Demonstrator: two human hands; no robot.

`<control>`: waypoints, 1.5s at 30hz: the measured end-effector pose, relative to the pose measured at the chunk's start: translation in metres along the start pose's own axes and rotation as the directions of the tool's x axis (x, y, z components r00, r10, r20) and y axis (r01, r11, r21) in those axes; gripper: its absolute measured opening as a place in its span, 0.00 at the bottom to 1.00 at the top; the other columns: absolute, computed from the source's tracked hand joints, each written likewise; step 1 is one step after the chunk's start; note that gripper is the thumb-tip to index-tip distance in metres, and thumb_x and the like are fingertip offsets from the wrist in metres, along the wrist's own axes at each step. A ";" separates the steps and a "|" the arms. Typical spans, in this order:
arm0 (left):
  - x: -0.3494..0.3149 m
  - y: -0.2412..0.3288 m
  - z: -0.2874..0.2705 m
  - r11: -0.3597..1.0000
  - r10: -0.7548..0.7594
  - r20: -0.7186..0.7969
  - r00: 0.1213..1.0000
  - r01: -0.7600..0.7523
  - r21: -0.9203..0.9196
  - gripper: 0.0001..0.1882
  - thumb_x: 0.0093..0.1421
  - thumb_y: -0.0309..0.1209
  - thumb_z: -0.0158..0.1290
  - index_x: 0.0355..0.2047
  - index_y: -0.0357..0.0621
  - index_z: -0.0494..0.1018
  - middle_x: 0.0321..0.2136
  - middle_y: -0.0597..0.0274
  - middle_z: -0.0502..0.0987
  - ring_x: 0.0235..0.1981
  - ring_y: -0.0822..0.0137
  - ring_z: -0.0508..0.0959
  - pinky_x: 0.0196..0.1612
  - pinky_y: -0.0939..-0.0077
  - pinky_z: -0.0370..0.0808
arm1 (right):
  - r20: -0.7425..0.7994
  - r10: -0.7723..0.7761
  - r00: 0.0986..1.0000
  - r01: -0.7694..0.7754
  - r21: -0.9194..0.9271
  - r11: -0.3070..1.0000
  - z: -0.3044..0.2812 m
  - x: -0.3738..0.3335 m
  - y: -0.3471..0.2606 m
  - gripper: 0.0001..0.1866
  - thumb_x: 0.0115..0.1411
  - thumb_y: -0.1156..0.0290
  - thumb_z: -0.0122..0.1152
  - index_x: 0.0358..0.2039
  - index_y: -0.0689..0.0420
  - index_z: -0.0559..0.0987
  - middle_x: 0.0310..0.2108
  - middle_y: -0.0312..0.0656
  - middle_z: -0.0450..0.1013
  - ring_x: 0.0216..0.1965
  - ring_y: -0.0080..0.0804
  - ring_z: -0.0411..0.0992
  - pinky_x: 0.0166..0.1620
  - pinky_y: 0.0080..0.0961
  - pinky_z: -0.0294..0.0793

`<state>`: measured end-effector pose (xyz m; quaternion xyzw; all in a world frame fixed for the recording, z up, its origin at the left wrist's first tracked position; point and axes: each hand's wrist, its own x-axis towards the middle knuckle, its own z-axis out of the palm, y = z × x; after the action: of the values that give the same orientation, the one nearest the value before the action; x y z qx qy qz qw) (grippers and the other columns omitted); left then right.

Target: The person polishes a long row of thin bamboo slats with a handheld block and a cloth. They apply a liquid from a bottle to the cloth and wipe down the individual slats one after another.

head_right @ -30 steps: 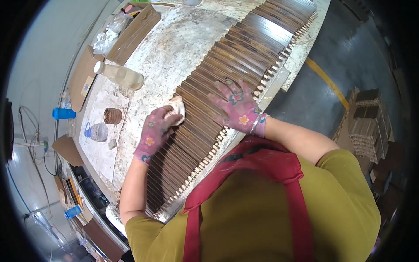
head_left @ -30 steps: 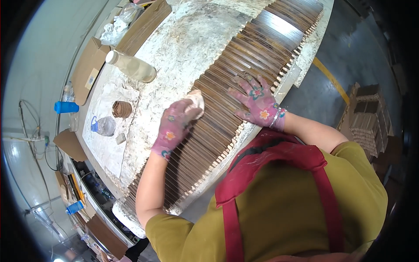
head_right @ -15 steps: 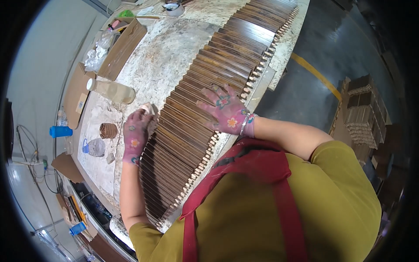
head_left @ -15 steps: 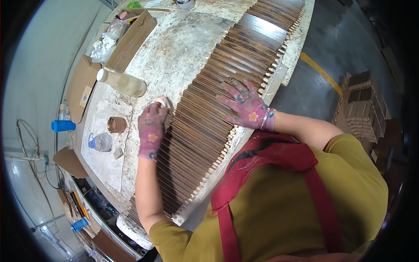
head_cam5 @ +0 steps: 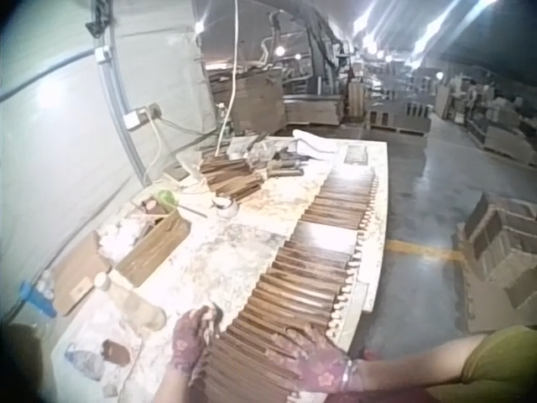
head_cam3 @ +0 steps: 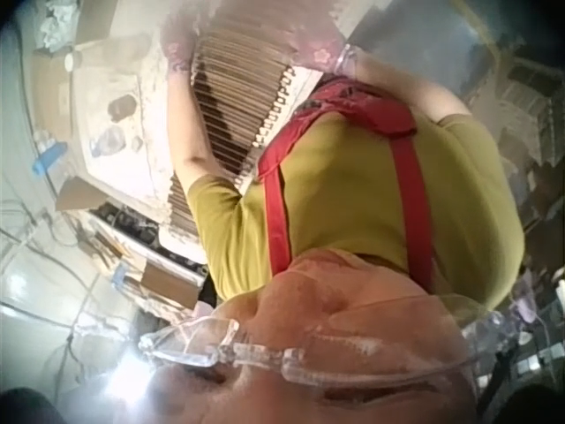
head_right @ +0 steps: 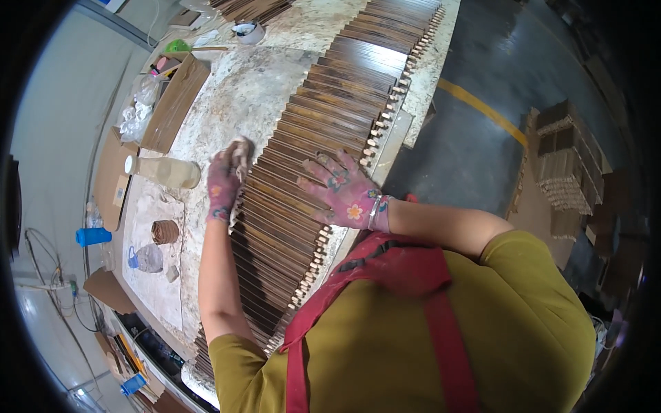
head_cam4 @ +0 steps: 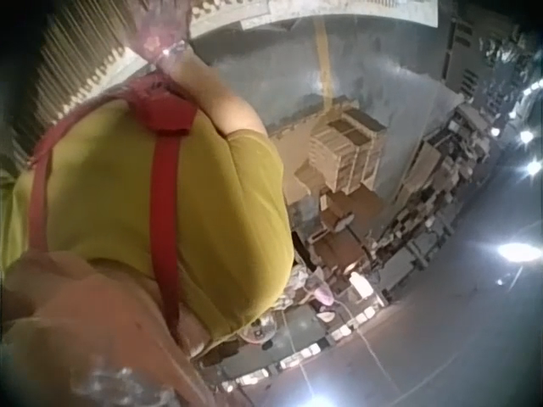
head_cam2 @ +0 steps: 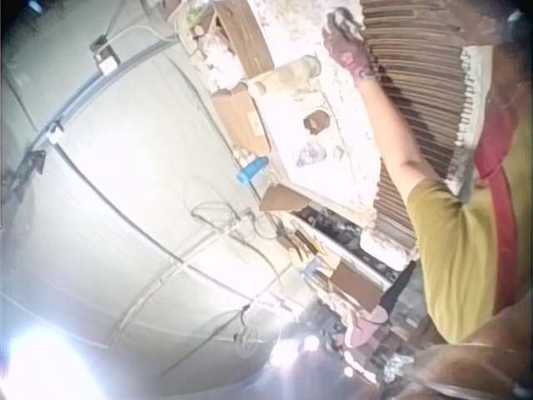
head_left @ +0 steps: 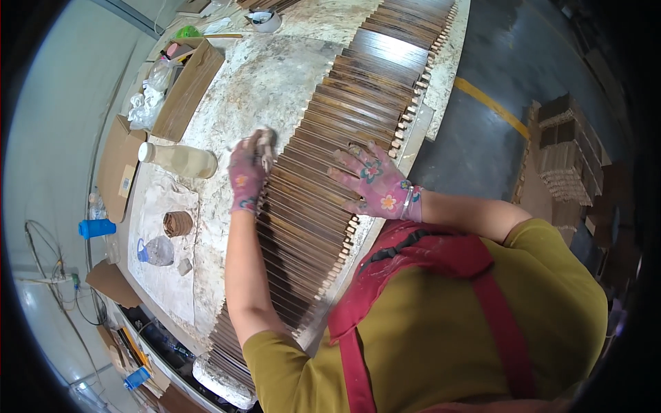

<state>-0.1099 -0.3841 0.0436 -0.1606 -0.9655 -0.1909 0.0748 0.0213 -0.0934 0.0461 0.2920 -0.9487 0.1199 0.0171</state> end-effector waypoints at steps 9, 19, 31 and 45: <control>-0.057 0.144 -0.026 0.765 -0.407 -0.204 0.890 0.210 -0.609 0.35 0.64 0.31 0.48 0.69 0.48 0.48 0.54 0.48 0.72 0.46 0.63 0.77 0.43 0.73 0.79 | -0.150 0.188 0.971 0.070 0.924 0.375 -0.041 0.002 0.020 0.45 0.60 0.51 0.61 0.69 0.57 0.49 0.66 0.53 0.57 0.66 0.42 0.57 0.67 0.36 0.55; -0.198 0.245 0.006 0.848 -0.357 -0.132 0.925 0.262 -0.460 0.14 0.61 0.29 0.53 0.47 0.41 0.76 0.47 0.49 0.77 0.51 0.51 0.76 0.56 0.61 0.70 | 0.186 0.128 0.974 -0.187 0.982 -0.004 -0.079 0.024 0.082 0.27 0.62 0.62 0.61 0.58 0.61 0.69 0.47 0.39 0.75 0.46 0.24 0.73 0.49 0.23 0.74; -0.290 0.182 -0.010 0.287 -0.619 0.429 0.658 0.698 -0.656 0.16 0.67 0.33 0.50 0.51 0.35 0.74 0.46 0.59 0.80 0.45 0.69 0.79 0.52 0.77 0.73 | -0.179 -0.634 0.752 0.651 0.346 0.675 -0.006 0.148 -0.125 0.34 0.60 0.58 0.56 0.66 0.45 0.60 0.64 0.51 0.59 0.62 0.48 0.62 0.61 0.44 0.64; -0.308 0.151 0.005 0.575 -0.275 0.374 0.886 0.463 -0.674 0.19 0.66 0.36 0.49 0.53 0.40 0.71 0.49 0.55 0.78 0.51 0.64 0.77 0.54 0.74 0.71 | 0.219 0.031 0.975 -0.202 0.827 0.524 -0.040 0.165 -0.094 0.17 0.66 0.67 0.50 0.55 0.52 0.72 0.44 0.44 0.77 0.40 0.36 0.78 0.44 0.32 0.80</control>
<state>0.2290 -0.3369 0.0281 0.0084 -0.8136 -0.5615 -0.1508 -0.0641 -0.2500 0.1221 0.2087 -0.7872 0.5377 -0.2183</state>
